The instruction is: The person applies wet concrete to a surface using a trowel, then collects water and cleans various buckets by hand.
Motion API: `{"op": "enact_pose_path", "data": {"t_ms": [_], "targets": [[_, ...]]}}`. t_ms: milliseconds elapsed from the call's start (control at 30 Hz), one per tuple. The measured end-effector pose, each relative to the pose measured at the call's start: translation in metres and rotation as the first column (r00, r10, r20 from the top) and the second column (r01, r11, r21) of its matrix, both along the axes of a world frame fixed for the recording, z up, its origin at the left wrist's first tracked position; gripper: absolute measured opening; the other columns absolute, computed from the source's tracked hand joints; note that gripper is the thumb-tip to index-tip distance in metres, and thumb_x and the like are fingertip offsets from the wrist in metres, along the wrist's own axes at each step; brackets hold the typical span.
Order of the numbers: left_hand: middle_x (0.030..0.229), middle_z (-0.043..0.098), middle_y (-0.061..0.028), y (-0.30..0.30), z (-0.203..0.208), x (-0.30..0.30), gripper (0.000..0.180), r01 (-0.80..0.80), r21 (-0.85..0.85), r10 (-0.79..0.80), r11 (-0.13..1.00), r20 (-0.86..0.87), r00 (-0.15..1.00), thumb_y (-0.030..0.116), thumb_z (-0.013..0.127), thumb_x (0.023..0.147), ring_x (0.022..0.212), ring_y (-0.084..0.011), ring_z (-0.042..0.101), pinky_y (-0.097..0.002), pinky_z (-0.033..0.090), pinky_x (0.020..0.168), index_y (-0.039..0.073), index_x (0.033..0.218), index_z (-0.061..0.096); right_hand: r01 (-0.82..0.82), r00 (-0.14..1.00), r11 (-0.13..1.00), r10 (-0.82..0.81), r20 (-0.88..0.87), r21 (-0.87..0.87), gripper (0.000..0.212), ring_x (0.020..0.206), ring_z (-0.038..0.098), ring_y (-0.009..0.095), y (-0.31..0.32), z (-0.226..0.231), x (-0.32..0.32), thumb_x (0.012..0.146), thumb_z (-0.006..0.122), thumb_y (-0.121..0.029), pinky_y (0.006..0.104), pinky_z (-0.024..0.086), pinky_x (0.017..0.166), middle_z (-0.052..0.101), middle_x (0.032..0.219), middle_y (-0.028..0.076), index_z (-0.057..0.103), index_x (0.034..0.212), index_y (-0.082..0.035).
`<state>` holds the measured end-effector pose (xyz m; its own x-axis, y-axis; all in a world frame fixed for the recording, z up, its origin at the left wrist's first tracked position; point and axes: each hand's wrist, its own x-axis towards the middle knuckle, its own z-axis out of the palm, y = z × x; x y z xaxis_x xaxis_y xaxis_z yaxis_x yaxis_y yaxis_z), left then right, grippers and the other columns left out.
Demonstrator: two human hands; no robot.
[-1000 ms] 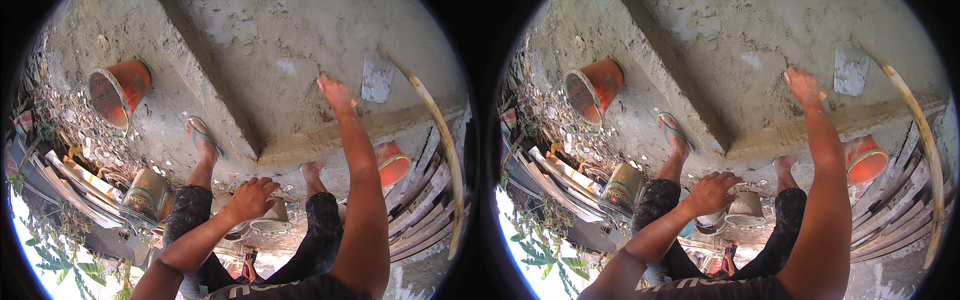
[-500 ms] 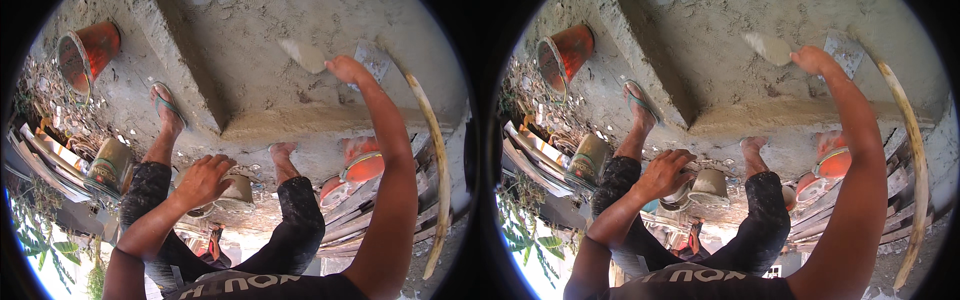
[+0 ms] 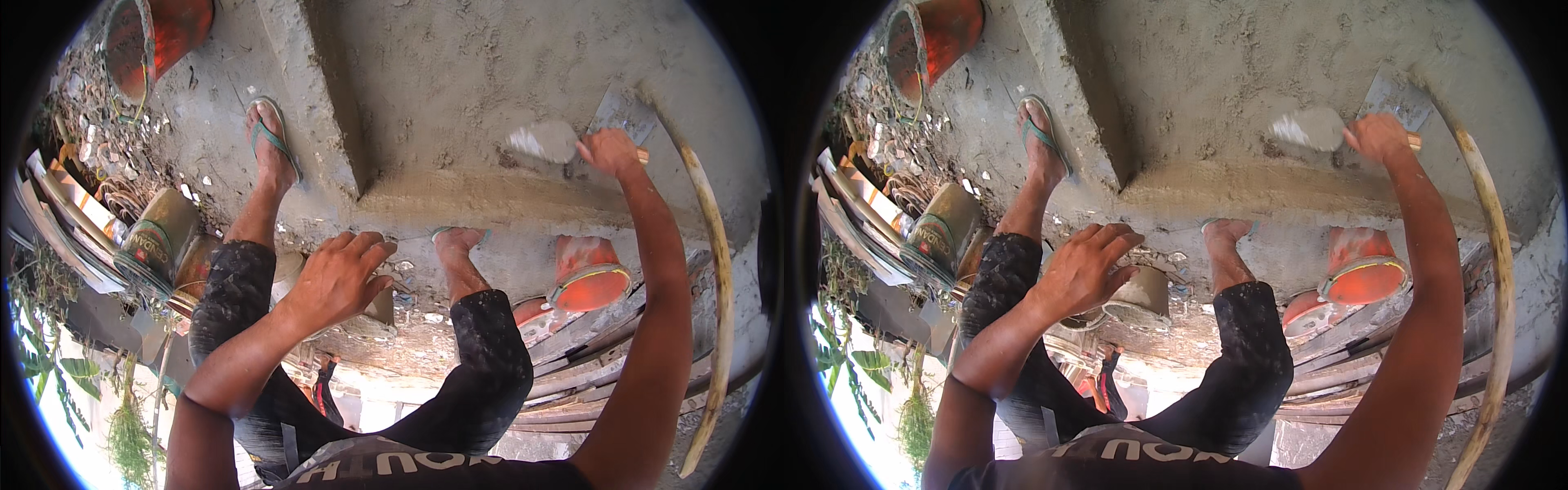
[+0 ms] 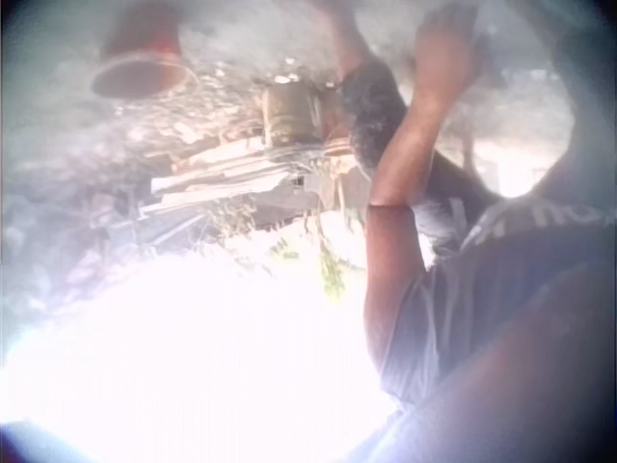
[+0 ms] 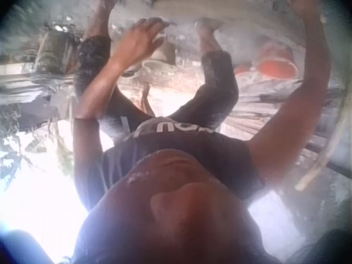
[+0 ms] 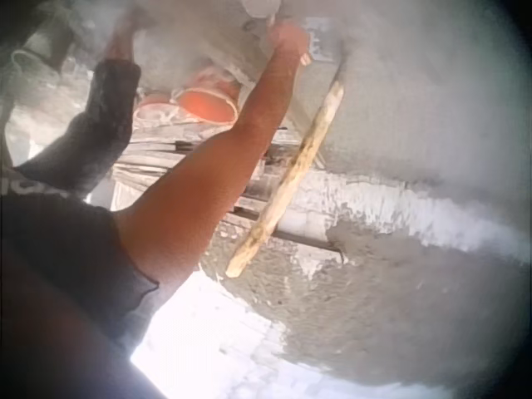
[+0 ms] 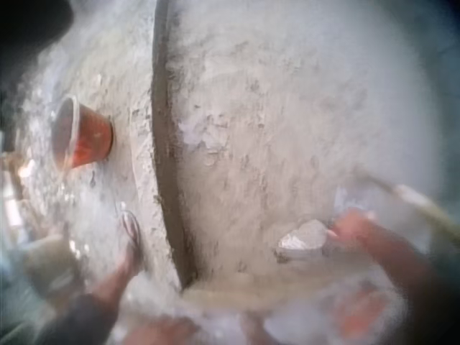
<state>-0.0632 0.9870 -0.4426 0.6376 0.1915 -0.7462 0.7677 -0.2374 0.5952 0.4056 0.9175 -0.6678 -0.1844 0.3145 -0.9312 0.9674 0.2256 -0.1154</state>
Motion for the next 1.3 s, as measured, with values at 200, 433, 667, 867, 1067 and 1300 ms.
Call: {"op": "enact_pose_path", "data": {"t_ms": [200, 433, 667, 867, 1067, 1300], "targets": [[0.121, 0.061, -0.0137, -0.006, -0.001, 0.006, 0.040, 0.005, 0.007, -0.005, 1.000, 0.026, 1.000, 0.022, 0.069, 0.087, 0.107, -0.0337, 0.061, -0.0431, 0.049, 0.094, 0.007, 0.123, 0.059, 0.284, 0.958, 0.958, -0.282, 0.056, -0.039, 0.046, 0.099, 0.068, 0.035, -0.005, -0.013, -0.074, 0.099, 0.045, -0.044, 0.0459, 0.054, 0.086, 0.071, 0.108, 0.019, 0.074, 0.103, -0.009], [0.120, 0.061, -0.0140, -0.003, -0.008, -0.004, 0.040, 0.012, 0.022, -0.012, 1.000, -0.021, 1.000, 0.022, 0.069, 0.087, 0.106, -0.0344, 0.061, -0.0426, 0.049, 0.093, 0.007, 0.122, 0.060, -0.055, 0.998, 0.996, 0.057, -0.023, 0.075, 0.040, 0.084, 0.071, 0.030, -0.053, 0.000, -0.023, 0.098, 0.050, -0.041, 0.0435, 0.056, 0.075, 0.073, 0.087, 0.015, 0.073, 0.090, -0.010], [0.120, 0.061, -0.0134, 0.006, -0.006, 0.007, 0.041, -0.011, 0.007, 0.011, 1.000, 0.036, 0.999, 0.021, 0.070, 0.086, 0.106, -0.0337, 0.061, -0.0426, 0.049, 0.092, 0.007, 0.122, 0.060, -0.067, 0.984, 0.910, 0.128, -0.122, 0.409, 0.038, 0.064, 0.070, 0.028, -0.077, -0.046, -0.039, 0.100, 0.049, -0.041, 0.0429, 0.055, 0.059, 0.070, 0.072, 0.010, 0.063, 0.082, -0.010], [0.119, 0.061, -0.0128, -0.001, 0.002, 0.001, 0.041, 0.015, 0.004, -0.015, 1.000, 0.012, 1.000, 0.021, 0.071, 0.085, 0.105, -0.0331, 0.061, -0.0420, 0.049, 0.092, 0.006, 0.122, 0.060, -0.007, 1.000, 0.775, 0.014, -0.007, 0.631, 0.036, 0.060, 0.069, 0.027, -0.036, -0.032, -0.029, 0.100, 0.051, -0.041, 0.0403, 0.055, 0.054, 0.067, 0.067, 0.009, 0.062, 0.081, -0.012], [0.118, 0.062, -0.0129, 0.007, -0.004, 0.012, 0.040, 0.044, 0.009, -0.044, 0.999, 0.024, 0.999, 0.023, 0.069, 0.087, 0.107, -0.0324, 0.060, -0.0418, 0.048, 0.093, 0.006, 0.123, 0.059, -0.004, 0.995, 0.896, 0.049, -0.090, 0.444, 0.038, 0.065, 0.070, 0.028, -0.088, -0.037, -0.061, 0.100, 0.051, -0.042, 0.0407, 0.055, 0.056, 0.070, 0.073, 0.010, 0.064, 0.084, -0.011], [0.118, 0.062, -0.0131, 0.000, 0.001, 0.003, 0.041, 0.029, 0.015, -0.029, 0.999, 0.040, 0.999, 0.023, 0.070, 0.086, 0.107, -0.0320, 0.061, -0.0422, 0.049, 0.093, 0.006, 0.123, 0.060, 0.163, 0.981, 0.923, -0.114, -0.157, 0.349, 0.039, 0.074, 0.072, 0.026, -0.027, 0.007, -0.095, 0.099, 0.050, -0.040, 0.0414, 0.057, 0.066, 0.073, 0.080, 0.011, 0.071, 0.084, -0.012]]}}
